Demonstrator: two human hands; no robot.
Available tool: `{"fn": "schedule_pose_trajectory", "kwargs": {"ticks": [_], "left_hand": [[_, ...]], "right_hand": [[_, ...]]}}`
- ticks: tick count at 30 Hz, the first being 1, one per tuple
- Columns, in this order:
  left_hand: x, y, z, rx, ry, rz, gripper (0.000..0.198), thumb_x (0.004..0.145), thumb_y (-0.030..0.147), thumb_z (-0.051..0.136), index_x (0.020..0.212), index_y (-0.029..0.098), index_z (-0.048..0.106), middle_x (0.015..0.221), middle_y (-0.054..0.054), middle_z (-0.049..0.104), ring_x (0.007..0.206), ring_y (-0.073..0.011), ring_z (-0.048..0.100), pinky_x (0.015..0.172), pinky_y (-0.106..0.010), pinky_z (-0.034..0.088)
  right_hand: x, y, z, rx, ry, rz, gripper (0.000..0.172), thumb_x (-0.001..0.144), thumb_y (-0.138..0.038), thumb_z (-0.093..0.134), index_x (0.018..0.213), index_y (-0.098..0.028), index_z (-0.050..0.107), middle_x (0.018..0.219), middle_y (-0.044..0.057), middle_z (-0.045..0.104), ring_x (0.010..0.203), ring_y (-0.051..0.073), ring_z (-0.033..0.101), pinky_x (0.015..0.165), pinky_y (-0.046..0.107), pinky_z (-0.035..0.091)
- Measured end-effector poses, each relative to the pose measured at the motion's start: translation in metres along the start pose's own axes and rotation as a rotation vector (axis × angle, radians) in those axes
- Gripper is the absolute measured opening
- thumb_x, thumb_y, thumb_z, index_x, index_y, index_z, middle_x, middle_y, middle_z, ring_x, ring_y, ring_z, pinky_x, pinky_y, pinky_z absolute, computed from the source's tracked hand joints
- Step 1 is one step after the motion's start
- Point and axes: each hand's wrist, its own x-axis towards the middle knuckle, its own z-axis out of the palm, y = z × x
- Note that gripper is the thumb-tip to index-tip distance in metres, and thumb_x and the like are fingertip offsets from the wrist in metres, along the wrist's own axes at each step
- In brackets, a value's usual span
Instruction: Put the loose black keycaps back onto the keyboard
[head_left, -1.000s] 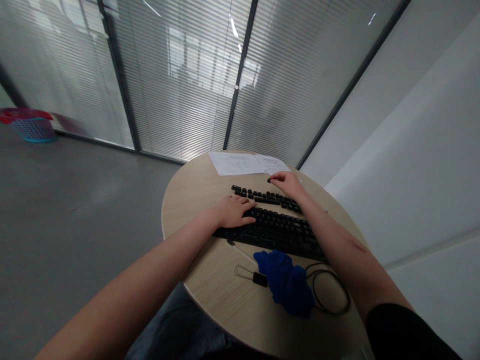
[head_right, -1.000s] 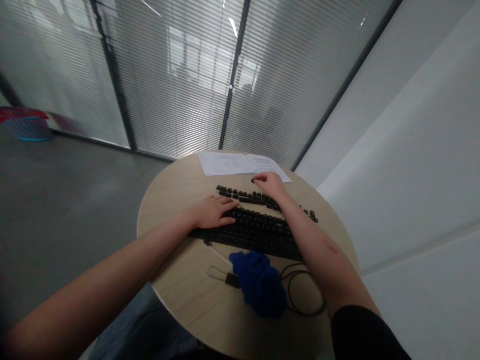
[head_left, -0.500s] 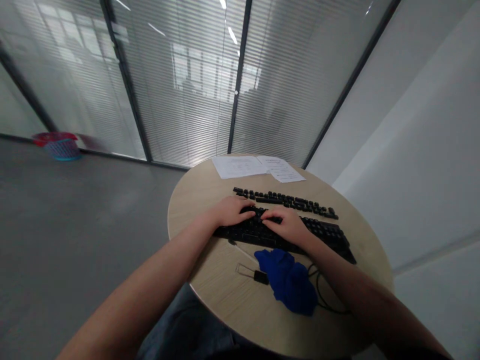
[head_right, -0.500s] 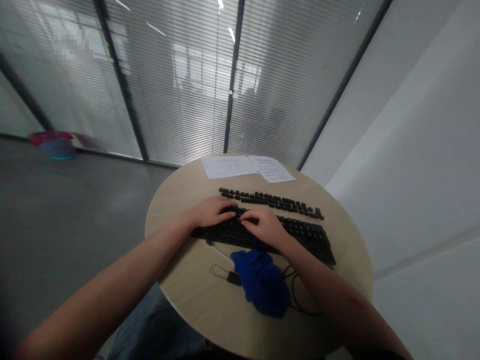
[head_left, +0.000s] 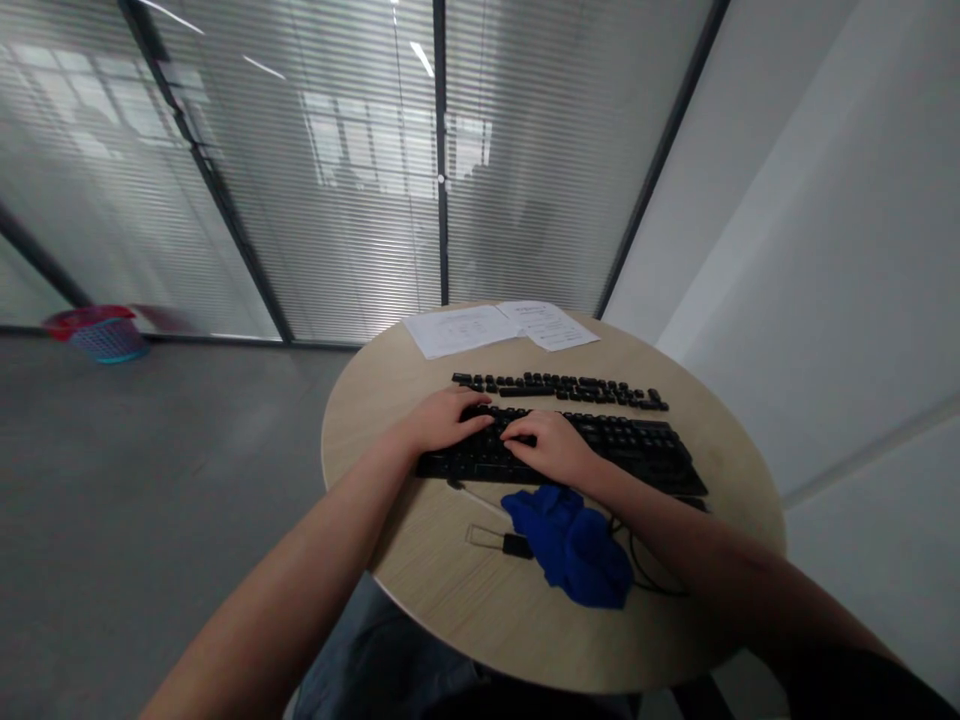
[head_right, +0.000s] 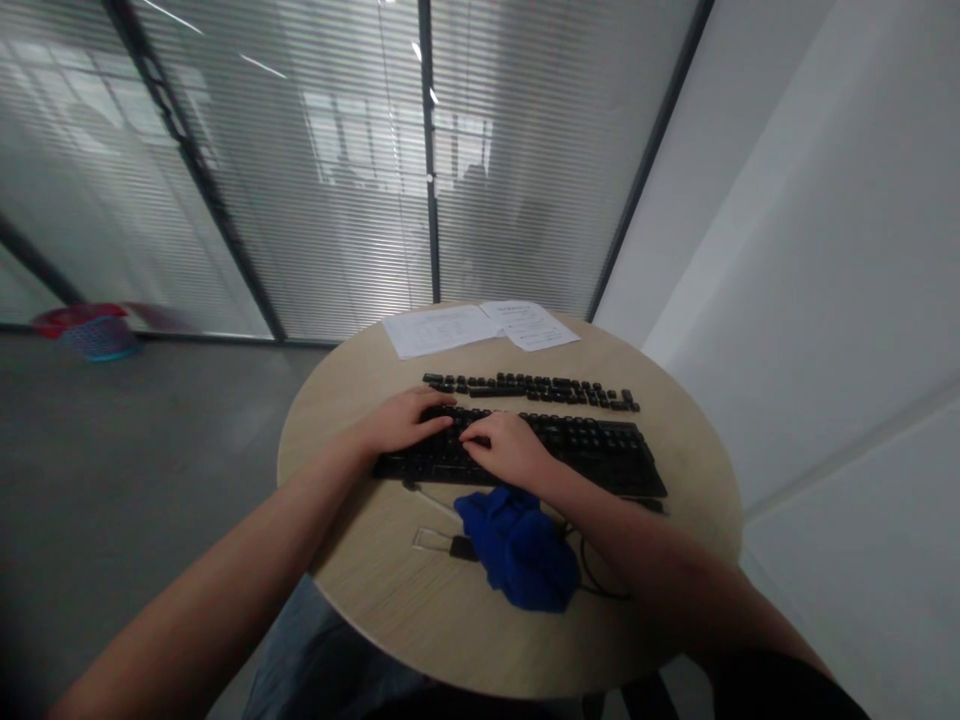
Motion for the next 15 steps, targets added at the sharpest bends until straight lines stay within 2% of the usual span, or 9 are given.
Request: {"fn": "schedule_pose_trajectory", "kwargs": {"ticks": [15], "left_hand": [[-0.0004,-0.0006,0.0014,-0.02,-0.013,-0.016,0.051,0.097,0.052,0.051,0.131,0.016,0.065,0.131,-0.014,0.069,0.119,-0.0273,0.064,0.105,-0.042,0.048]], "right_hand": [[-0.0003,-0.0029,0.0011,-0.219,-0.058,-0.15,0.016,0.09,-0.012,0.068,0.095,-0.021,0.08,0.097,0.005,0.08,0.087,0.021,0.069,0.083,0.035,0.049]]}}
